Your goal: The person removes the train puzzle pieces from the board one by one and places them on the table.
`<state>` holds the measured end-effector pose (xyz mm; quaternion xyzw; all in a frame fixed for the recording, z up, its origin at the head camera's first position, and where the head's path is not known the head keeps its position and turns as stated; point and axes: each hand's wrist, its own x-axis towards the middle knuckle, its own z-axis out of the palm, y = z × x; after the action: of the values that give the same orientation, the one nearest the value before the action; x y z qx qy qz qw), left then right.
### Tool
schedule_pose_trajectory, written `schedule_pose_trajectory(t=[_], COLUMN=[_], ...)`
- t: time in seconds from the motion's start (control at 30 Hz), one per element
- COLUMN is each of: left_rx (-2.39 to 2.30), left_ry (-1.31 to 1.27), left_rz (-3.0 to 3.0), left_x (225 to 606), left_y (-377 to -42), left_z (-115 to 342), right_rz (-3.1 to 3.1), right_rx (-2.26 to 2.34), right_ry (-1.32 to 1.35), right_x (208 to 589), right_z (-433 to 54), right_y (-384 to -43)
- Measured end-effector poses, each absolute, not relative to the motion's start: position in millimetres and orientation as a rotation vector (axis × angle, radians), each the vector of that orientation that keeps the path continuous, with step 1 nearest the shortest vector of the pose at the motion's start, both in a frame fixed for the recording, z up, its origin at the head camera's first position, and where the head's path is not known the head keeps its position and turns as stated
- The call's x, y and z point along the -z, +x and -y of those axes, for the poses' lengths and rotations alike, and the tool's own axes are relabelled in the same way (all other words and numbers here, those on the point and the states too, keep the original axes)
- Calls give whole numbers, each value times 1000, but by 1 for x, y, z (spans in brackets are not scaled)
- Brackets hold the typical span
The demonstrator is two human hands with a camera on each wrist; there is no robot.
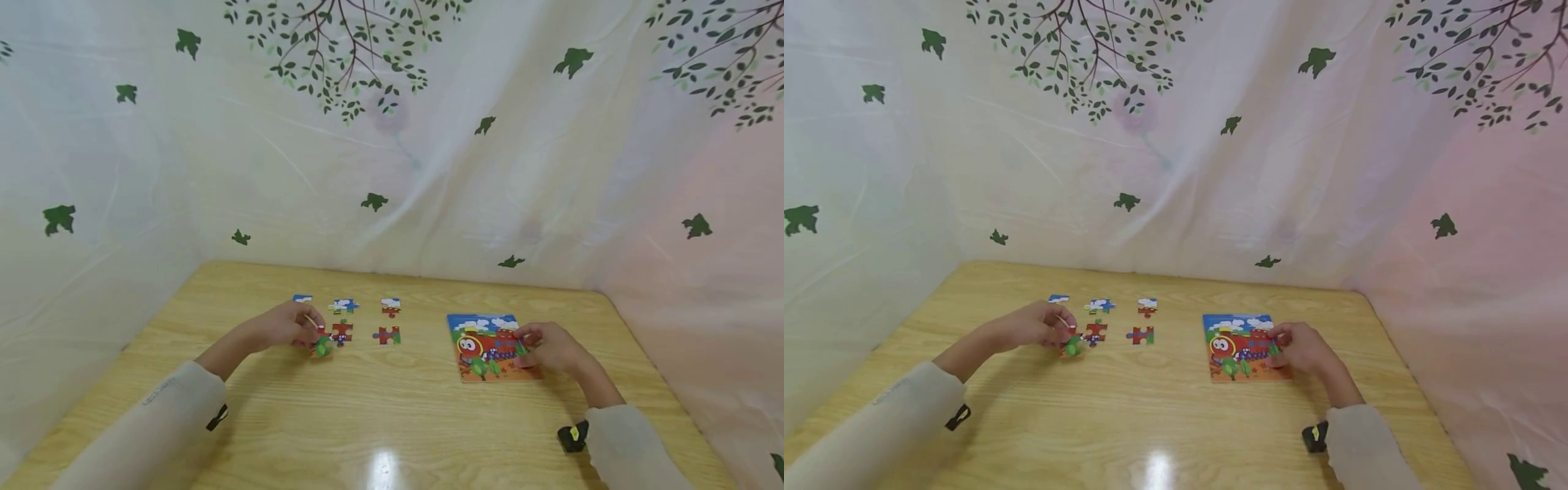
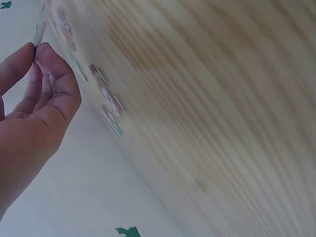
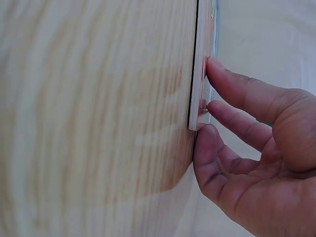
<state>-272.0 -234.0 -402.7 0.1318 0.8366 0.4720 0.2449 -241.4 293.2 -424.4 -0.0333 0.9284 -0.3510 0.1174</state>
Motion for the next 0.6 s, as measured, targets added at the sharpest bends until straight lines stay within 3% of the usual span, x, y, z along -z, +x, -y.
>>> schedule_pose_trajectory(t=[0.6], left_rx=[-1153], left_ry=[353], left_rz=[-2349], left_x=[410], left_y=[-250], left_z=[294], right_rz=[-2724], right_rx=[1011], right_ry=[-90], right_x=[423], right_z=[-295], right_y=[-243])
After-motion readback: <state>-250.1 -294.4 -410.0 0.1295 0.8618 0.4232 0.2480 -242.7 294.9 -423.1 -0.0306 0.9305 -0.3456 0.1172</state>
